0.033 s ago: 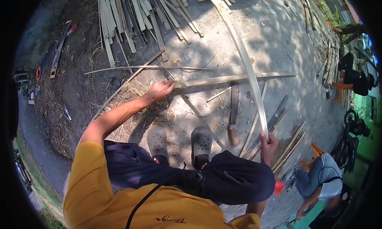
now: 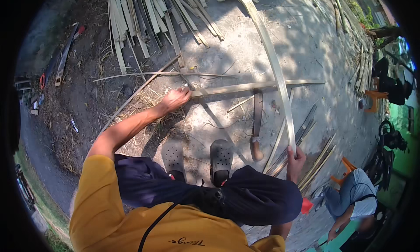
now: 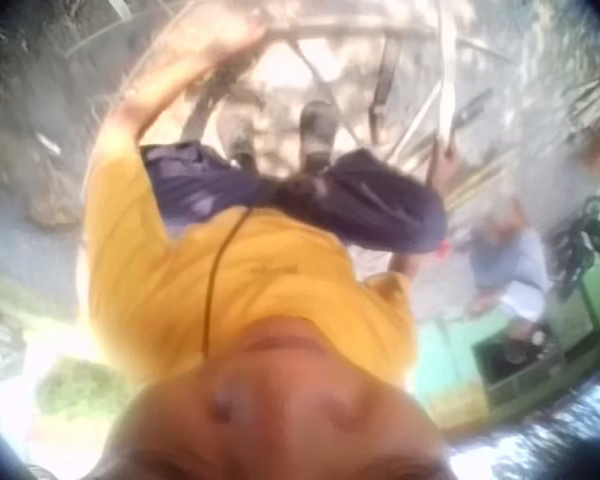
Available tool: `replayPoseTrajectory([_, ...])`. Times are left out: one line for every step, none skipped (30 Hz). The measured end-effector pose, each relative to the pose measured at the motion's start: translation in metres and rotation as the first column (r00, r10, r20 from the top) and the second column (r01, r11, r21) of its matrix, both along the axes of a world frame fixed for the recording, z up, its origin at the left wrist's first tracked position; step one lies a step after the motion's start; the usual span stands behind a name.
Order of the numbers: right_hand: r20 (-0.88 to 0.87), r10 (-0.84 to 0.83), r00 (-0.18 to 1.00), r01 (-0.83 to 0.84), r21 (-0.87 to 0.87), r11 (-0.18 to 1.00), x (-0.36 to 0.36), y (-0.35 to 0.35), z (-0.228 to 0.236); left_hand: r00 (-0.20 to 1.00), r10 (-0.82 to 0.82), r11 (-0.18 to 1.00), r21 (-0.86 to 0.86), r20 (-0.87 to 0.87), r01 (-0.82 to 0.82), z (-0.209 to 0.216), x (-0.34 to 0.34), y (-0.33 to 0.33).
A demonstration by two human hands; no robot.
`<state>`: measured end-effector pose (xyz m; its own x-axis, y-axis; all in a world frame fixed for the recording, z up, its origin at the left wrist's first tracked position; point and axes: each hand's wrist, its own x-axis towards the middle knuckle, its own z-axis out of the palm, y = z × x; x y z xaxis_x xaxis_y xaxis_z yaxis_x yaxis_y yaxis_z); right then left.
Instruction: The person trims a long bamboo strip by pulling it against the blade of a machete held in their hand, removing shavings to thin the material. They repeat the action several times to reach a desired thickness and pick up a new strip from the ground to continue.
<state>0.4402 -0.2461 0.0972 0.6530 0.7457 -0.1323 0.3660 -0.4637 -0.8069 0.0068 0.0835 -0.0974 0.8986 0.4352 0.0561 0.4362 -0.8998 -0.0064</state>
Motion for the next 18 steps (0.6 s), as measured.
replayPoseTrajectory([-0.004,0.005,1.0,-0.005,0.001,1.0,0.002,-0.004,-0.002,1.0,0.005,0.999,0.035,-0.015,-0.005,-0.004,-0.004,0.0])
replayPoseTrajectory([-0.025,-0.041,0.999,0.041,-0.007,0.999,0.002,-0.007,-0.001,1.0,0.005,0.997,0.071,-0.029,-0.003,-0.004,-0.005,0.001])
replayPoseTrajectory([-0.045,-0.089,0.995,0.089,-0.015,0.996,0.002,-0.011,-0.001,0.999,0.027,0.998,0.066,-0.04,-0.024,-0.005,-0.002,0.002])
replayPoseTrajectory([-0.046,-0.092,0.995,0.091,-0.012,0.996,0.005,-0.018,-0.005,0.999,0.024,0.997,0.069,-0.041,-0.022,-0.005,-0.002,0.005])
replayPoseTrajectory([-0.052,-0.125,0.991,0.125,-0.007,0.992,0.011,-0.028,-0.01,0.998,0.055,0.998,0.002,-0.002,-0.055,-0.01,-0.002,0.009])
replayPoseTrajectory([-0.066,-0.154,0.986,0.154,-0.001,0.988,0.01,-0.03,-0.012,0.995,0.091,0.994,-0.064,0.028,-0.09,-0.016,-0.008,0.015])
replayPoseTrajectory([-0.073,-0.156,0.985,0.158,0.009,0.987,0.011,-0.033,-0.014,0.979,0.189,0.955,-0.245,0.077,-0.165,-0.02,-0.014,0.028])
replayPoseTrajectory([-0.096,-0.167,0.981,0.169,0.009,0.986,0.01,-0.04,-0.009,0.954,0.296,0.905,-0.333,0.048,-0.264,-0.006,-0.005,0.034])
replayPoseTrajectory([-0.135,-0.162,0.978,0.166,0.019,0.986,0.008,-0.042,-0.007,0.927,0.371,0.815,-0.461,-0.05,-0.351,0.008,-0.005,0.057])
replayPoseTrajectory([-0.132,-0.175,0.976,0.18,0.028,0.983,0.009,-0.047,-0.01,0.892,0.425,0.7,-0.568,-0.155,-0.432,0.021,-0.003,0.082])
replayPoseTrajectory([-0.229,-0.2,0.953,0.22,0.065,0.973,0.012,-0.055,-0.018,0.849,0.515,0.66,-0.578,-0.118,-0.48,0.036,0.0,0.095])
replayPoseTrajectory([-0.331,-0.208,0.92,0.255,0.104,0.961,0.015,-0.057,-0.023,0.79,0.607,0.613,-0.583,-0.085,-0.533,0.049,-0.004,0.106])
replayPoseTrajectory([-0.327,-0.181,0.928,0.216,0.076,0.973,0.007,-0.048,-0.025,0.783,0.62,0.692,-0.498,0.042,-0.522,0.051,-0.023,0.117])
replayPoseTrajectory([-0.334,-0.182,0.925,0.223,0.089,0.971,0.002,-0.042,-0.03,0.774,0.61,0.758,-0.405,0.166,-0.511,0.053,-0.038,0.125])
replayPoseTrajectory([-0.37,-0.102,0.923,0.149,0.1,0.984,-0.001,-0.038,-0.035,0.78,0.601,0.768,-0.397,0.174,-0.502,0.058,-0.035,0.128])
replayPoseTrajectory([-0.406,-0.019,0.914,0.071,0.114,0.991,-0.003,-0.033,-0.04,0.751,0.612,0.773,-0.388,0.25,-0.501,0.063,-0.033,0.129])
replayPoseTrajectory([-0.412,-0.017,0.911,0.074,0.122,0.99,-0.01,-0.025,-0.043,0.715,0.623,0.775,-0.378,0.318,-0.507,0.069,-0.033,0.127])
replayPoseTrajectory([-0.314,-0.029,0.949,0.061,0.09,0.994,-0.015,-0.022,-0.045,0.722,0.614,0.781,-0.38,0.318,-0.497,0.085,-0.013,0.118])
